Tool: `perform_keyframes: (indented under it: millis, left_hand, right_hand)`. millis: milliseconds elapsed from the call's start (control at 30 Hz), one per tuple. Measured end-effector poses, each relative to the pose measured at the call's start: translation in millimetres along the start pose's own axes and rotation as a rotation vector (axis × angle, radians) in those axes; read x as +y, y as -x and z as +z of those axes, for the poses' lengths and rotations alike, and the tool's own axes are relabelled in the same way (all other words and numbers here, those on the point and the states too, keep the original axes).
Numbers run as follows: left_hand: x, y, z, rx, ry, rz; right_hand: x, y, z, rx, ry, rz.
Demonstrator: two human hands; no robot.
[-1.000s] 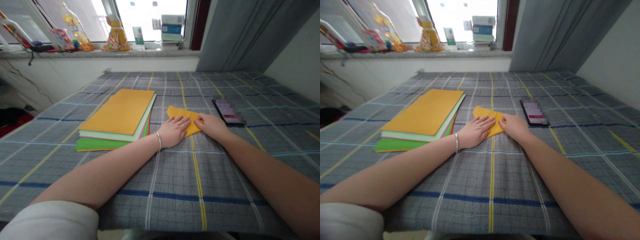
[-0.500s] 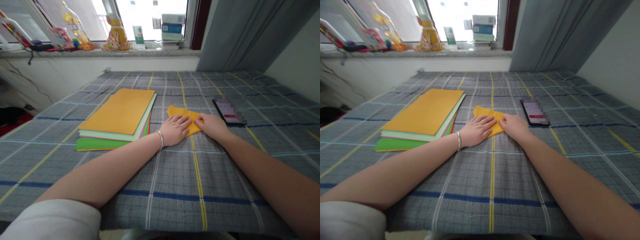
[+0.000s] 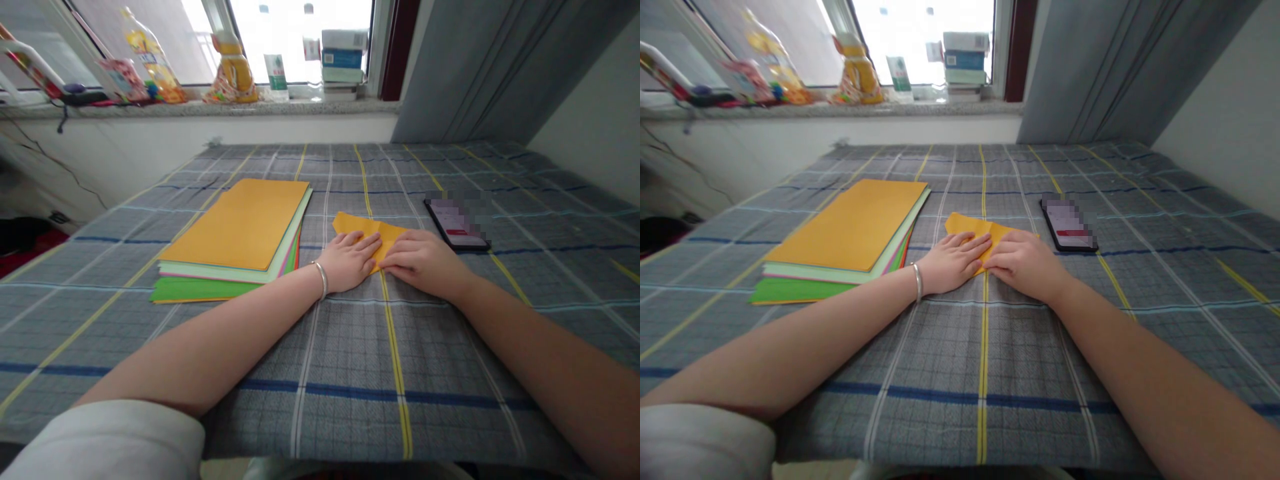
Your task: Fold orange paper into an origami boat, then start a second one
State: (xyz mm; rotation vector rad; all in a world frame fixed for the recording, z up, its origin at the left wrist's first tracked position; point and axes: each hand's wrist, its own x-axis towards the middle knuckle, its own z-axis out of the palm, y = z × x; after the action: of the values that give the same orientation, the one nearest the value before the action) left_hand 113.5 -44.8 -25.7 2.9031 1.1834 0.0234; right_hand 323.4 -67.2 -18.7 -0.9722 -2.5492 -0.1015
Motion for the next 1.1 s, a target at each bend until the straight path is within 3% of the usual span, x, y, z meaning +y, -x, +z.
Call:
perform_keyframes:
  millis: [100,433,967,1033,1100]
  left_hand:
    - [-2.2,-0.1,-3.7,-0.025,0.000,0.016]
    - [-17.5,-6.6,-17.6,-0.212,0.071,0.101]
    - [-34.1,-8.4,-25.4,-0.350,0.221,0.124]
    - [-31.8,-6.4,-23.6,-0.335,0.229,0.094]
    - [-27.6,-3.2,-19.1,-0.227,0.195,0.103]
  right_hand:
    - [-7.2,1.3,-1.2,-0.046,-0.015,-0.062]
    - [-10.6,-1.8,-4.0,-0.115,0.003,-0.053]
    - [-8.6,-1.1,-2.6,-0.143,0.044,-0.072]
    - [-9.1,-1.4,-2.8,-0.149,0.034,-0.066]
    - [-9.6,-1.5,-2.8,-0.148,0.021,-0.066]
